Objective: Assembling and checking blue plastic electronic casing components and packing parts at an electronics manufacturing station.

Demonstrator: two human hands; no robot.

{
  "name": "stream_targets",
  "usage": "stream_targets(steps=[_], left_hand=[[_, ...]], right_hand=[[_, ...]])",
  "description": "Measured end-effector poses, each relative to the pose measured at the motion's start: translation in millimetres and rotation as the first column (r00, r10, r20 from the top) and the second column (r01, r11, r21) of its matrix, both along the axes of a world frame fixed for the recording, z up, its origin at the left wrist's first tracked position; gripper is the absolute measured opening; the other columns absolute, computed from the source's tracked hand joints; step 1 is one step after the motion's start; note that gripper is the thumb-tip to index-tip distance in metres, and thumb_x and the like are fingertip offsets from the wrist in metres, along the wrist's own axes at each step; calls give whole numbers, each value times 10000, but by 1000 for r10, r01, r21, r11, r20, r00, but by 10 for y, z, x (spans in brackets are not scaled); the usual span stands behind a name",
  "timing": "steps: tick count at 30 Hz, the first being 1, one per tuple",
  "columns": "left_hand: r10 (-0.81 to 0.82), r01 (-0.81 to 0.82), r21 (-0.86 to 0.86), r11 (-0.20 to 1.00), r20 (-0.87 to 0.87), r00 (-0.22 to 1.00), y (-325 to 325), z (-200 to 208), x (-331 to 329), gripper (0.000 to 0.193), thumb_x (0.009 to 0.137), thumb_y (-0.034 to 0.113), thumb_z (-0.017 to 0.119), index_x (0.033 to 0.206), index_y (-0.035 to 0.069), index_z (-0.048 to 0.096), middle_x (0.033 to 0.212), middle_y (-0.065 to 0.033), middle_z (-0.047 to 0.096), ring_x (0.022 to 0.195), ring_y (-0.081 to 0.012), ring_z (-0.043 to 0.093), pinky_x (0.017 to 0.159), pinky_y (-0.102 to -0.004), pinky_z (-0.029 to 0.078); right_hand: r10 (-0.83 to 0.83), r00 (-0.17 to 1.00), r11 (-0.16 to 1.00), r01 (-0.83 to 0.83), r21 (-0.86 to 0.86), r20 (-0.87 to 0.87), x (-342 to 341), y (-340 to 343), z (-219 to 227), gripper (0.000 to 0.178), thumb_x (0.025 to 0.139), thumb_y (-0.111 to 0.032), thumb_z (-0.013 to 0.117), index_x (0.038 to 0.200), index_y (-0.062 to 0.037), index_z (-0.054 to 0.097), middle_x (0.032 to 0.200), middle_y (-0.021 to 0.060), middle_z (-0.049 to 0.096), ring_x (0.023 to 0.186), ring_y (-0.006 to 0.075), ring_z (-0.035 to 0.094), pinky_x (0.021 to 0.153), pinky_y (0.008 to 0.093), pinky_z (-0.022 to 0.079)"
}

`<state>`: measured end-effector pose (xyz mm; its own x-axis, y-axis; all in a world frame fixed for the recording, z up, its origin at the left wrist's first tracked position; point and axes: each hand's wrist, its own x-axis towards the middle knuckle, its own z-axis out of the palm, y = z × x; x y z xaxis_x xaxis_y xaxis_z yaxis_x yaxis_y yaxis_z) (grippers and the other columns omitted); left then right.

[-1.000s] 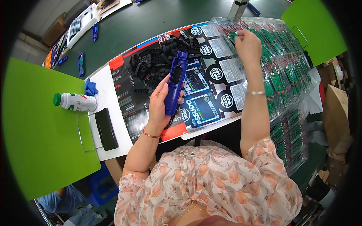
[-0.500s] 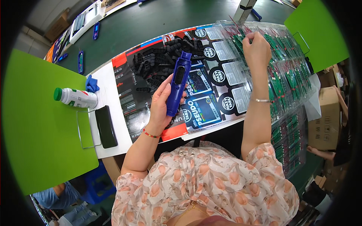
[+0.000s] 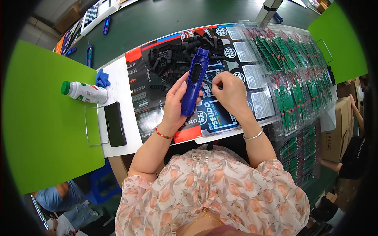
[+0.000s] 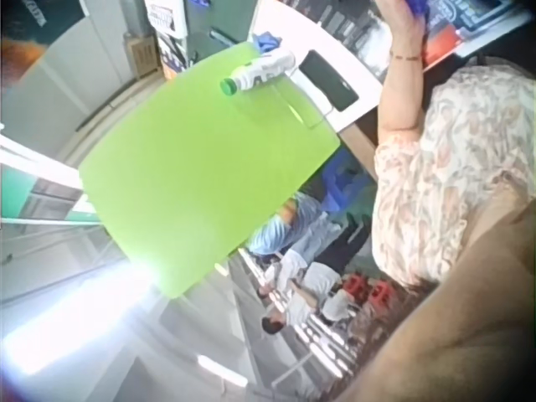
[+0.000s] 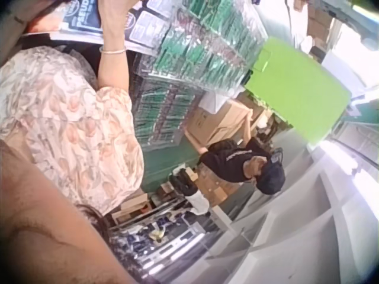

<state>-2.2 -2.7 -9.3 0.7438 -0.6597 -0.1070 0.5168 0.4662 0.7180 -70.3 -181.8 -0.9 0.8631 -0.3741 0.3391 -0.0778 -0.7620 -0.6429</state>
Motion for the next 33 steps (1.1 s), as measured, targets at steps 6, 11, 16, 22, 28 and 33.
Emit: stream_targets(steps=[6,11,16,22,28,33], left_hand=[[56,-56,-5,998,19,998,6,3,24,503,1077,225,449,1530,28,352,1237,-247,622,921,-206,665,763,-304,582],[62,-61,-48,997,19,998,14,10,32,468,1074,219,460,1504,40,412,1216,-217,648,927,-191,688,770,-294,590],[51,-52,-58,997,-5,999,30,-18,35,506,1075,228,455,1531,31,353,1263,-249,604,925,-211,664,772,-309,582],[30,-30,-12,999,-15,999,15,12,27,504,1065,215,470,1510,-3,375,1274,-235,619,1017,-212,668,800,-300,587],[-4,2,-55,998,-38,999,25,11,22,495,1062,219,485,1510,29,395,1264,-169,642,968,-193,682,825,-324,582],[-41,40,-68,997,-19,999,46,-34,24,541,1043,233,523,1526,46,367,1252,-153,639,945,-232,670,766,-350,575]], right_hand=[[82,979,991,-100,-89,-187,-33,0,68,122,748,-130,775,782,-44,694,852,106,681,854,310,674,754,430,537],[63,970,992,-87,-92,-234,-10,43,157,188,762,-83,738,948,-89,716,850,95,696,809,304,679,730,431,535],[-53,992,982,30,185,118,-54,-133,512,399,822,-6,720,1208,-99,684,739,60,659,654,180,655,603,314,516],[-35,952,628,-217,747,305,-80,-13,735,333,892,-23,724,1215,4,648,869,44,725,761,87,689,584,185,506],[-2,955,610,-234,757,297,-88,229,527,349,902,-22,716,1236,9,619,889,59,733,778,80,698,585,173,509],[-3,954,626,-233,744,301,-36,262,489,318,908,-23,711,1214,-3,626,888,62,735,778,78,699,582,171,505]])
